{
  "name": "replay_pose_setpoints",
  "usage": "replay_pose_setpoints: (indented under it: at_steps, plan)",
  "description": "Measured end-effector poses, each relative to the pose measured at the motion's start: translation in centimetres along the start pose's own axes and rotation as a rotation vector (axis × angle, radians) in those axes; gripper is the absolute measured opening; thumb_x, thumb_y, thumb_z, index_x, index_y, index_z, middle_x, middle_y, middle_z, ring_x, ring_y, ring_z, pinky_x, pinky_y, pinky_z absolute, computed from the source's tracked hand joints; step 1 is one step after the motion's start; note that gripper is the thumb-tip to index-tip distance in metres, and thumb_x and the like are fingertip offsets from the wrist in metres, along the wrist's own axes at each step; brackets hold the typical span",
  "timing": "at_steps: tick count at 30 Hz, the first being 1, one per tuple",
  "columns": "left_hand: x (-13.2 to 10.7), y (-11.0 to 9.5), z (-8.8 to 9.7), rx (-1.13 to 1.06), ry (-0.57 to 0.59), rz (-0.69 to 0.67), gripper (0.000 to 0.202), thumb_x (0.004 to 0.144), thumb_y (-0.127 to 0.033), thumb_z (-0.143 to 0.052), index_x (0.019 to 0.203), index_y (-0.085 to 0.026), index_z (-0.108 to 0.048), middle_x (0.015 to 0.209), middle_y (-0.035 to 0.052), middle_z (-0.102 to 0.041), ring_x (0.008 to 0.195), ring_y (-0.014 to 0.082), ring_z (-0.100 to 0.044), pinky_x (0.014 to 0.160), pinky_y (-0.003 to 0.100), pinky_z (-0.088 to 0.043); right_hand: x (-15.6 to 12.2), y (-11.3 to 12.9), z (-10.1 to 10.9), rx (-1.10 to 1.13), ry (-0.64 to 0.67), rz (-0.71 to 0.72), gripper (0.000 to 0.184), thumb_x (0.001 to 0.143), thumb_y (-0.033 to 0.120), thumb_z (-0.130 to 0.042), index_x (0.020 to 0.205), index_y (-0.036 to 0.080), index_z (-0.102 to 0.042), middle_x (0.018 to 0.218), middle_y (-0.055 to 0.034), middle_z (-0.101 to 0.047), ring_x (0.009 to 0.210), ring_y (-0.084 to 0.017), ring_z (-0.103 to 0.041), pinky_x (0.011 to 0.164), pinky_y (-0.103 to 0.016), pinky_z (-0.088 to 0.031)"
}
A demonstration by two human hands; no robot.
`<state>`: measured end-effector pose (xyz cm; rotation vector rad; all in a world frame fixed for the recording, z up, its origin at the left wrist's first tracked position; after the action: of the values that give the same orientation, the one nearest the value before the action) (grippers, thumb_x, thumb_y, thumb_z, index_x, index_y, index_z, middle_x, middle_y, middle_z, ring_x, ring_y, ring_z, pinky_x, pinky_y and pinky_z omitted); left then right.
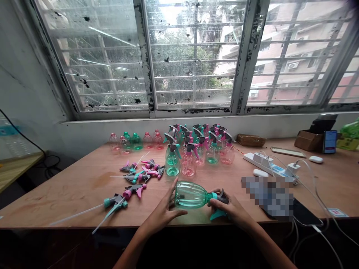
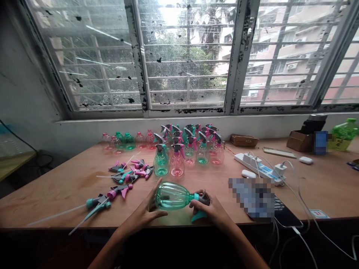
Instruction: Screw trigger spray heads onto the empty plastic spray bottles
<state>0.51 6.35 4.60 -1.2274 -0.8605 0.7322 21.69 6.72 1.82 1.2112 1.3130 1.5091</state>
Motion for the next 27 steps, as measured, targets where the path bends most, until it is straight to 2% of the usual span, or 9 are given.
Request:
replay_pose_setpoints:
  at_steps: [5, 11, 14, 17, 22, 27]
  plan:
    - [-0.2, 0.5, -0.2, -0.048, 0.009, 0.004, 0.11, 0.082, -0.027, -0.078, 0.159, -0.035, 0.0, 0.166, 0.0089, -0.024, 0.144, 0.0314, -0.041, 0.12, 0.046, -0.034, 0.2, -0.1, 0.0, -0.015, 0.005, 0.004, 0.038, 0.083, 0.05, -0.076, 0.096, 0.017, -0.063, 0.074, -0.0035, -0.074, 0.07, -0.022, -0.068, 0.067, -0.03, -0.052]
    - [0.0, -0.4, -0.4, -0.009, 0.028, -0.005, 0.098, 0.086, -0.032, -0.074, 0.16, -0.028, -0.009, 0.16, 0.0124, -0.037, 0.146, 0.0336, -0.037, 0.121, 0.05, -0.031, 0.1, -0.1, -0.1, -0.013, 0.013, 0.002, 0.039, 0.082, 0.05, -0.077, 0.097, 0.017, -0.063, 0.074, -0.0036, -0.074, 0.07, -0.022, -0.069, 0.066, -0.031, -0.052]
    - [0.0, -0.6, -0.4, 0.014, 0.04, -0.04, 0.101, 0.087, -0.03, -0.073, 0.159, -0.033, -0.004, 0.162, 0.0089, -0.033, 0.147, 0.0322, -0.035, 0.121, 0.05, -0.029, 0.1, 0.1, -0.2, -0.011, 0.008, -0.005, 0.038, 0.082, 0.051, -0.077, 0.096, 0.018, -0.063, 0.074, -0.0032, -0.074, 0.07, -0.022, -0.069, 0.066, -0.031, -0.052]
    - [-0.1, -0.7, -0.2, 0.055, 0.026, -0.074, 0.102, 0.087, -0.028, -0.073, 0.159, -0.034, 0.0, 0.165, 0.0073, -0.028, 0.152, 0.0302, -0.024, 0.124, 0.048, -0.022, 0.1, 0.2, -0.2, -0.017, 0.009, -0.003, 0.039, 0.082, 0.052, -0.076, 0.095, 0.018, -0.063, 0.076, -0.0038, -0.074, 0.07, -0.023, -0.069, 0.066, -0.032, -0.053]
    - [-0.3, 0.1, 0.0, 0.033, 0.003, 0.01, 0.11, 0.083, -0.031, -0.076, 0.159, -0.028, 0.002, 0.167, 0.0096, -0.018, 0.153, 0.0318, -0.019, 0.125, 0.048, -0.019, -0.1, 0.4, -0.2, -0.015, 0.01, 0.006, 0.04, 0.082, 0.052, -0.076, 0.096, 0.018, -0.063, 0.079, -0.0047, -0.074, 0.071, -0.023, -0.069, 0.067, -0.033, -0.054]
    - [-0.4, 0.3, 0.0, 0.068, 0.033, 0.01, 0.105, 0.083, -0.029, -0.077, 0.16, -0.029, -0.005, 0.164, 0.0098, -0.028, 0.15, 0.0319, -0.027, 0.124, 0.049, -0.021, -0.1, 0.5, -0.1, -0.023, -0.001, 0.004, 0.039, 0.082, 0.052, -0.077, 0.097, 0.018, -0.064, 0.076, -0.0037, -0.074, 0.071, -0.023, -0.069, 0.067, -0.033, -0.054]
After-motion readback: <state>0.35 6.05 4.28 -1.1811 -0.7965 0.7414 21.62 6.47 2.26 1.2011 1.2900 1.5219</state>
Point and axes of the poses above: each hand's wrist, its own x-axis towards the middle knuckle, its own z-axis out of the back of the hand, y = z × x, the point moved 9 cm from there along x, towards the middle knuckle
